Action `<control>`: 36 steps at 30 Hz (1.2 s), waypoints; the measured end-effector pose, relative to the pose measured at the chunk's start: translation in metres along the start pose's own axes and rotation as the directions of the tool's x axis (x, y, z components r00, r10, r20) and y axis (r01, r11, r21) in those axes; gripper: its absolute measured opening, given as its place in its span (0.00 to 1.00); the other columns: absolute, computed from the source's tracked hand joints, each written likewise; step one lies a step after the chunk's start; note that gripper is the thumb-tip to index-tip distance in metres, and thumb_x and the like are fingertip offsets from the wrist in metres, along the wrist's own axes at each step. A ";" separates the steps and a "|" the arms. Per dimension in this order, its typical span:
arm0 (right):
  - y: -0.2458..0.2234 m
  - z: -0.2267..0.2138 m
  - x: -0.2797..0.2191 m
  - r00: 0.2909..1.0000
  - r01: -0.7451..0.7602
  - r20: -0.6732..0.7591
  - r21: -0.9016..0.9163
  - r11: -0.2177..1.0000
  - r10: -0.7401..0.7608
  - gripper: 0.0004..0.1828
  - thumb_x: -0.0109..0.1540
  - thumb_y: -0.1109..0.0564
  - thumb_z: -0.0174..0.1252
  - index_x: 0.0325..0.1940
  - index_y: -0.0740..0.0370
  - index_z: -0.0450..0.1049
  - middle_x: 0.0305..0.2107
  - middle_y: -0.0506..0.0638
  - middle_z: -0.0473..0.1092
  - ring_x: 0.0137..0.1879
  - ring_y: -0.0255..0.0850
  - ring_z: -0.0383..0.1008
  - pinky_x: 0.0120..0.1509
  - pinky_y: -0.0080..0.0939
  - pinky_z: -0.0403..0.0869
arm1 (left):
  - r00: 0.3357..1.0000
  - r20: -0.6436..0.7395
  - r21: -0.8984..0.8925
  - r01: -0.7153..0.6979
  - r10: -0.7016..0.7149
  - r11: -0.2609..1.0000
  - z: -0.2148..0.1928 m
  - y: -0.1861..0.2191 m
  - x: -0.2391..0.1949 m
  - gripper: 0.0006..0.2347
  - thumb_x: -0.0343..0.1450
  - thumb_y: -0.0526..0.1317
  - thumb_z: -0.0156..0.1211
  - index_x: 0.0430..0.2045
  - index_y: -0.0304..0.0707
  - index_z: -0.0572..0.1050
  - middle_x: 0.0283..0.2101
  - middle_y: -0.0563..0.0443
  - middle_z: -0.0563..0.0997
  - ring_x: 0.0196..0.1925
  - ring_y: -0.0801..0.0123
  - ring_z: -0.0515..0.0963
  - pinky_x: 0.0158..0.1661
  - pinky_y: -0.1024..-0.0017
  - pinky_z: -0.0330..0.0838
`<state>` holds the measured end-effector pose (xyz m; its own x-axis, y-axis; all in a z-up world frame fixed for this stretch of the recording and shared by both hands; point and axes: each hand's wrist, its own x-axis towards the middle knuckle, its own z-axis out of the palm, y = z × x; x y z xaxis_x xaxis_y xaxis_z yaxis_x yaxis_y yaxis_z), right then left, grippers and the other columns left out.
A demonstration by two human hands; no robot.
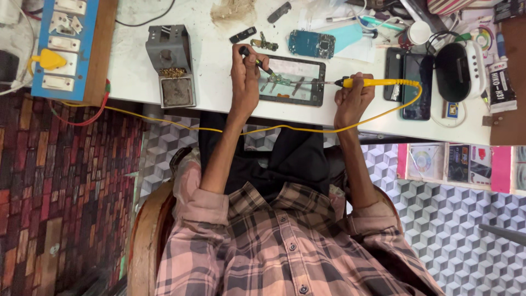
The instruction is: The person uses a soldering iron and solder wire to work on a small circuit board placed on a tablet screen. They repeatedly apply heat and solder to specific points on the board while holding it steady with the other hand.
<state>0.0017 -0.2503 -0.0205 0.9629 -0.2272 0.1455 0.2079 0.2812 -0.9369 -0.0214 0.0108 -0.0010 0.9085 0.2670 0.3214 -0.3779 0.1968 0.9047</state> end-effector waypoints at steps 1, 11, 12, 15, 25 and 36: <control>0.000 -0.001 -0.001 1.000 0.002 -0.011 0.000 1.000 -0.002 0.13 0.76 0.52 0.47 0.42 0.62 0.63 0.22 0.44 0.55 0.22 0.30 0.51 0.24 0.33 0.59 | 1.000 -0.002 -0.002 0.000 0.000 1.000 0.001 0.000 -0.001 0.15 0.83 0.53 0.42 0.44 0.39 0.62 0.31 0.55 0.75 0.28 0.81 0.57 0.30 0.79 0.54; -0.005 0.005 -0.002 0.999 0.039 -0.012 -0.007 0.999 -0.039 0.12 0.76 0.53 0.47 0.41 0.63 0.62 0.25 0.46 0.57 0.23 0.30 0.52 0.25 0.34 0.60 | 0.999 -0.021 0.068 0.039 -0.038 0.997 0.001 0.003 -0.001 0.14 0.83 0.51 0.41 0.44 0.39 0.63 0.30 0.56 0.76 0.25 0.82 0.56 0.28 0.79 0.54; -0.005 0.005 -0.004 0.999 0.046 0.009 -0.012 0.999 -0.046 0.13 0.76 0.53 0.47 0.41 0.63 0.62 0.25 0.47 0.58 0.23 0.30 0.52 0.25 0.34 0.60 | 0.998 -0.026 0.099 0.054 -0.052 0.994 0.000 0.004 -0.003 0.14 0.83 0.51 0.40 0.43 0.39 0.63 0.29 0.56 0.77 0.24 0.82 0.56 0.27 0.78 0.55; -0.006 0.007 -0.001 0.999 0.036 -0.026 -0.044 0.998 -0.037 0.12 0.75 0.53 0.47 0.41 0.62 0.61 0.24 0.45 0.57 0.21 0.29 0.52 0.23 0.33 0.61 | 0.999 -0.027 0.101 0.028 -0.025 0.995 0.001 0.003 0.000 0.14 0.84 0.51 0.40 0.44 0.40 0.63 0.30 0.56 0.77 0.26 0.81 0.56 0.29 0.77 0.56; 0.000 0.002 0.001 0.999 0.028 -0.030 -0.040 0.999 -0.029 0.13 0.75 0.52 0.47 0.41 0.63 0.62 0.24 0.46 0.57 0.20 0.31 0.53 0.23 0.33 0.61 | 0.999 -0.016 0.016 0.035 -0.035 0.999 0.001 0.002 0.000 0.14 0.83 0.51 0.42 0.45 0.39 0.62 0.30 0.55 0.75 0.26 0.82 0.57 0.28 0.79 0.53; 0.002 0.000 0.003 0.999 0.003 -0.033 -0.008 1.000 -0.003 0.12 0.75 0.53 0.47 0.41 0.62 0.62 0.22 0.45 0.56 0.20 0.30 0.52 0.23 0.34 0.60 | 0.999 -0.014 0.013 0.031 -0.031 0.999 0.000 0.002 0.000 0.14 0.83 0.51 0.42 0.45 0.38 0.62 0.31 0.55 0.75 0.27 0.82 0.58 0.29 0.79 0.54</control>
<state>0.0055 -0.2506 -0.0223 0.9561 -0.2584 0.1382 0.2096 0.2734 -0.9388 -0.0222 0.0108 0.0007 0.9171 0.2740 0.2897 -0.3475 0.1927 0.9177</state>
